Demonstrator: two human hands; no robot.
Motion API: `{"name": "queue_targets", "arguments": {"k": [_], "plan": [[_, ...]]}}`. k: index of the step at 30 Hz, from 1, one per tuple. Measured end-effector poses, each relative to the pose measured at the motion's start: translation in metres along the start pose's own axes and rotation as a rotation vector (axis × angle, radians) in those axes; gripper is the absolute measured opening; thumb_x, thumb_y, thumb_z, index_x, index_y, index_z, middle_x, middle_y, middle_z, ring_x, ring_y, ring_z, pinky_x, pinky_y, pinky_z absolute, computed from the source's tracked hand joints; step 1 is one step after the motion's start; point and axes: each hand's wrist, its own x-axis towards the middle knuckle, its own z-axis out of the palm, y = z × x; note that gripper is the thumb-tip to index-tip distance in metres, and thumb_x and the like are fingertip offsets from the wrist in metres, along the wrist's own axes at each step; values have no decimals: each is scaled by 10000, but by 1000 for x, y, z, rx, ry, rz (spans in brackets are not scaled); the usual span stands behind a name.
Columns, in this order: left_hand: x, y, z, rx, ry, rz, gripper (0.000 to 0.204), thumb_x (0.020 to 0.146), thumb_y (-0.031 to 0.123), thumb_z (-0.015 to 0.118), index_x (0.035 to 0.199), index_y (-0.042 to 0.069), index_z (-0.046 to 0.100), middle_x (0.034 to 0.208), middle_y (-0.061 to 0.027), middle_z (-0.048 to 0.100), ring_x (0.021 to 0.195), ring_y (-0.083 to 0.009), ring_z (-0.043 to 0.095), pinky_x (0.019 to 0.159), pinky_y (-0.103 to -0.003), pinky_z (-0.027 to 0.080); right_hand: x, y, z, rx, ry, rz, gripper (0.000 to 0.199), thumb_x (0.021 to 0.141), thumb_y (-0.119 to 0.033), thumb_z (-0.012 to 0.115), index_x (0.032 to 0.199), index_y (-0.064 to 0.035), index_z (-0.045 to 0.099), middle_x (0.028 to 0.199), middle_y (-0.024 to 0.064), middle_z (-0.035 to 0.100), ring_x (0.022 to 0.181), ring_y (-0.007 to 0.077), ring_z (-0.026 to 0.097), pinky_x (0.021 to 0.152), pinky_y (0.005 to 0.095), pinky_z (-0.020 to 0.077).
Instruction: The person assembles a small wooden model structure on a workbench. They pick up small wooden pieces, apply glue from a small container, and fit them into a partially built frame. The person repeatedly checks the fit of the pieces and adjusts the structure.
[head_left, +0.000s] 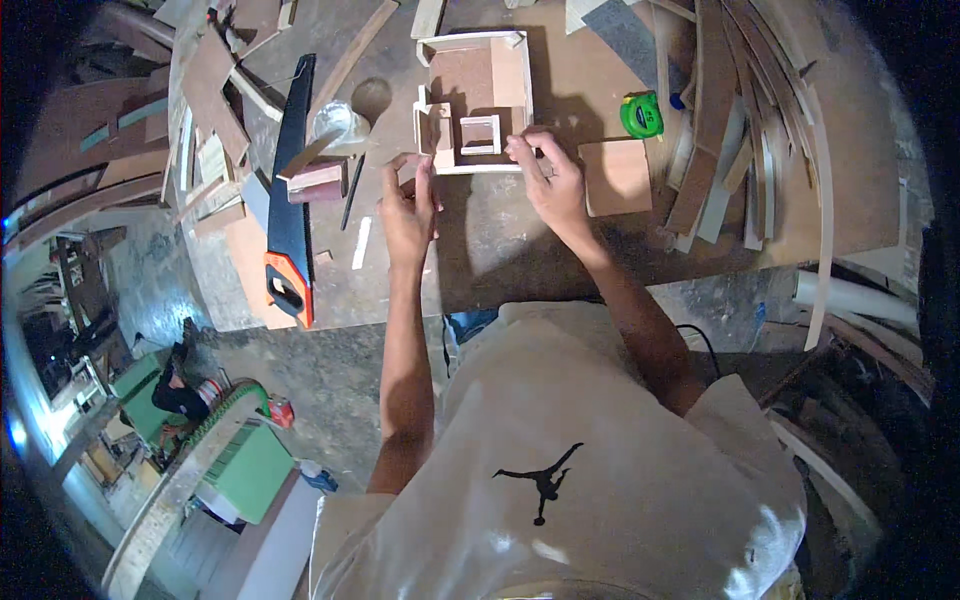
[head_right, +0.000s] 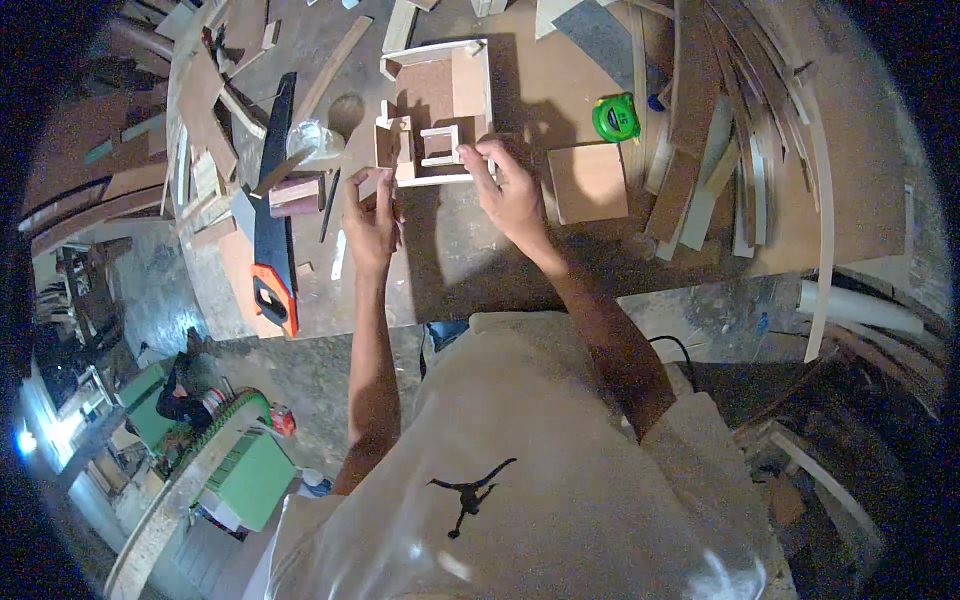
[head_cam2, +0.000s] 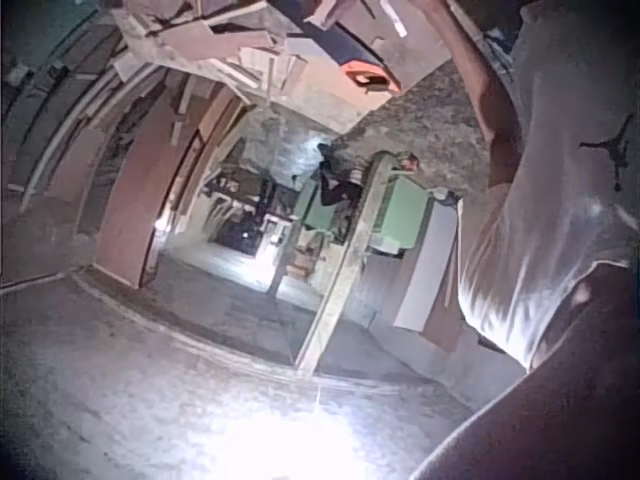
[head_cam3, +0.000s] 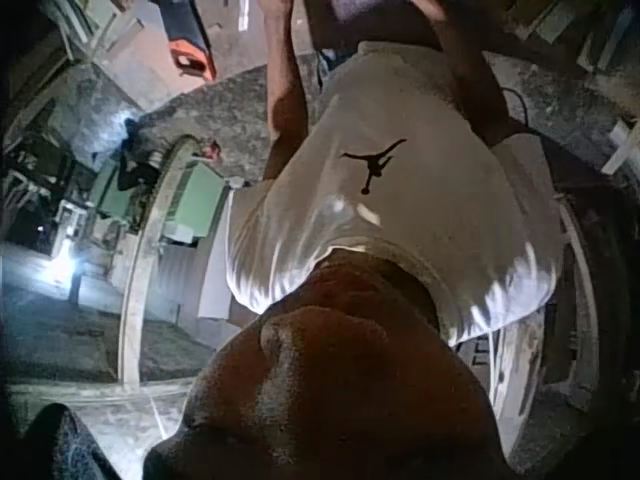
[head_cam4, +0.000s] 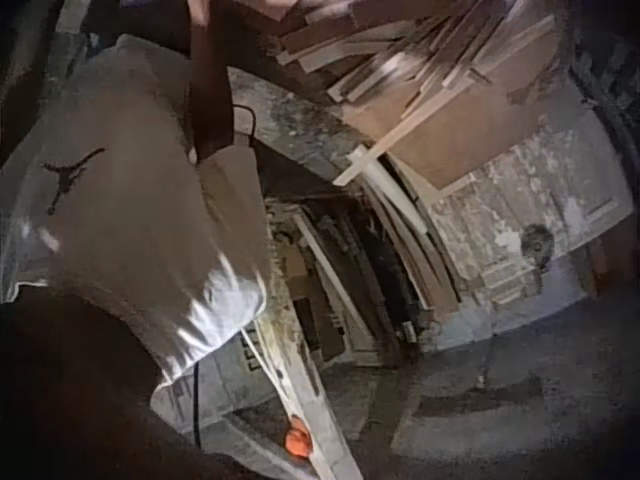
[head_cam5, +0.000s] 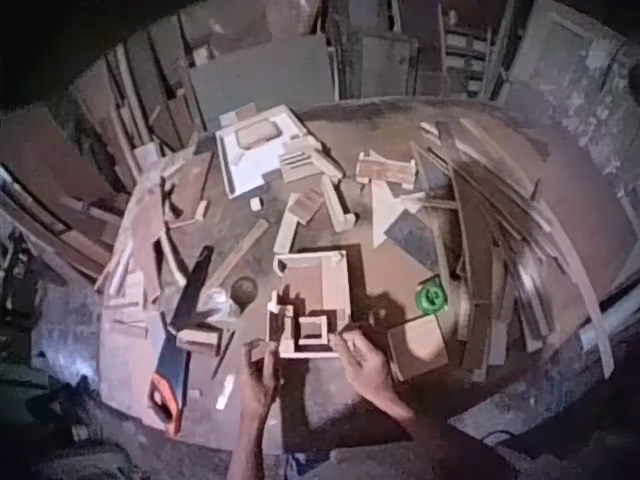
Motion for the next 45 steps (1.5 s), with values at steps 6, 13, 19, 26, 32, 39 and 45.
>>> {"name": "queue_targets", "arguments": {"k": [6, 13, 19, 26, 32, 39, 45], "plan": [[0, 7, 2, 70, -6, 5, 262, 1004, 278, 591, 1163, 77, 539, 544, -44, 567, 400, -80, 461, 354, -277, 322, 3, -7, 1, -72, 12, 62, 152, 955, -152, 660, 1028, -18, 662, 929, 80, 696, 865, 121, 656, 776, 260, 500], [3, 3, 1, 79, -2, 26, 251, 998, 258, 602, 1159, 75, 539, 543, -39, 566, 404, -78, 472, 350, -277, 325, 11, -10, 1, -85, 28, 31, 165, 934, -144, 685, 1042, -20, 668, 954, 82, 698, 887, 129, 652, 794, 269, 497], [-1, 8, 3, 24, -12, -10, 240, 999, 234, 600, 1164, 71, 540, 552, -38, 579, 401, -77, 476, 348, -275, 319, 15, -6, 0, -107, 49, -4, 165, 930, -150, 688, 1029, -19, 671, 955, 93, 696, 887, 136, 657, 797, 273, 499], [0, 4, 5, 61, -6, -10, 247, 1008, 255, 583, 1176, 79, 541, 557, -41, 579, 399, -80, 477, 342, -276, 324, 15, -4, -1, -92, 47, -66, 138, 917, -110, 697, 1017, -20, 665, 943, 79, 695, 863, 112, 645, 782, 262, 500], [-1, 5, 5, 31, -18, -35, 260, 1012, 268, 574, 1187, 80, 539, 560, -46, 583, 412, -80, 479, 345, -275, 329, 12, -7, -2, -90, 35, -36, 139, 920, -104, 693, 1026, -20, 660, 949, 70, 695, 879, 104, 644, 795, 254, 498], [-1, 4, 6, 43, -1, -39, 249, 1016, 273, 565, 1169, 78, 541, 564, -47, 577, 396, -78, 464, 333, -276, 309, 10, -9, -1, -83, -3, 10, 146, 924, -107, 690, 1043, -27, 666, 978, 64, 693, 931, 110, 644, 835, 262, 493], [-6, 1, 7, -91, 14, 2, 265, 1010, 299, 578, 1152, 78, 542, 552, -51, 560, 341, -78, 421, 311, -261, 263, 10, -15, -1, -46, 3, -16, 141, 921, -98, 686, 1041, -25, 667, 986, 66, 693, 933, 132, 647, 839, 271, 494]]}}
